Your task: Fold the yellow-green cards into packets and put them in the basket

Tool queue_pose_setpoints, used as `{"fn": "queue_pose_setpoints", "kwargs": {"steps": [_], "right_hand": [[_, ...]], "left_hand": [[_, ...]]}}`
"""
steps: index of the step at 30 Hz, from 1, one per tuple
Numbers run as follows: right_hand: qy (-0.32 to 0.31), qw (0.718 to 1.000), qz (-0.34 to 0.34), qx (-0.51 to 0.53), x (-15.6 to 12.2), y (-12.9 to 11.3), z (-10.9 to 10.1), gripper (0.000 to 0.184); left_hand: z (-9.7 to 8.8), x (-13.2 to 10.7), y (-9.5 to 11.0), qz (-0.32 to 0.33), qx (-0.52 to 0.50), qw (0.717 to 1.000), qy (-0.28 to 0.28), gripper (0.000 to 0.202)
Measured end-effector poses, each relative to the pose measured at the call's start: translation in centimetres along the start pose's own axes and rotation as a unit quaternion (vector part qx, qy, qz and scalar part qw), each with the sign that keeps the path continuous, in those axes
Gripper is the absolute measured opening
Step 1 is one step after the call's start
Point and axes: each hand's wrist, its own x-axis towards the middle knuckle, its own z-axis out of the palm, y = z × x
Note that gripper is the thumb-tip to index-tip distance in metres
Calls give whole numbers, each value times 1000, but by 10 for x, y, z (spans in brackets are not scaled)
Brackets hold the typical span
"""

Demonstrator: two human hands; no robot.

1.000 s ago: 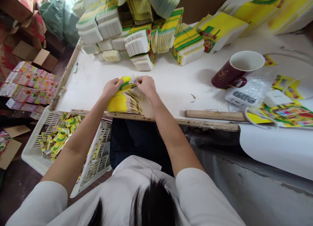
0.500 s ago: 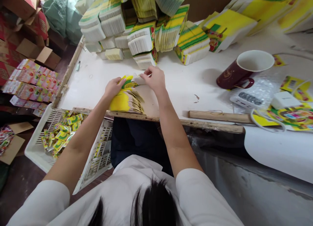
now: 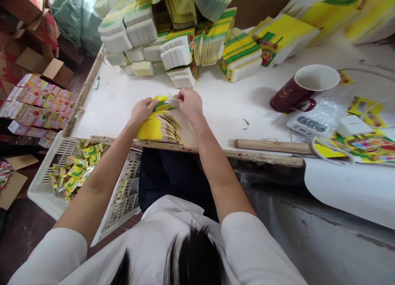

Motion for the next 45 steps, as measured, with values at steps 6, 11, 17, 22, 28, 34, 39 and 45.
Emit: {"fn": "queue_pose_setpoints", "kwargs": {"steps": [6,11,17,22,28,34,39,45], "right_hand": [[-6,1000,-7,-23,-1,-2,-3,9],[-20,999,-5,-23,-2,-5,-1,6],[3,997,48,-63,-3,-12,6,8],[21,996,62,-66,3,-9,19,12],[25,993,104,-47,10,-17,35,14],[24,991,127,-25,8,-21,38,14],[45,991,125,26,-2,-19,38,12],[2,987,110,116,-10,-26,40,15]], "left_hand": [[0,0,1,1,11,1000,-5,46],[0,0,0,-2,18,1000,-7,46],[0,-2,-1,24,25,999,-14,44],[-3,-4,-3,64,13,997,-38,34],[-4,-3,-4,98,11,993,-61,26],[-4,-4,-1,108,11,992,-69,25],[-3,-2,-2,100,18,993,-62,26],[-2,1,-4,107,-19,991,-78,28]]}}
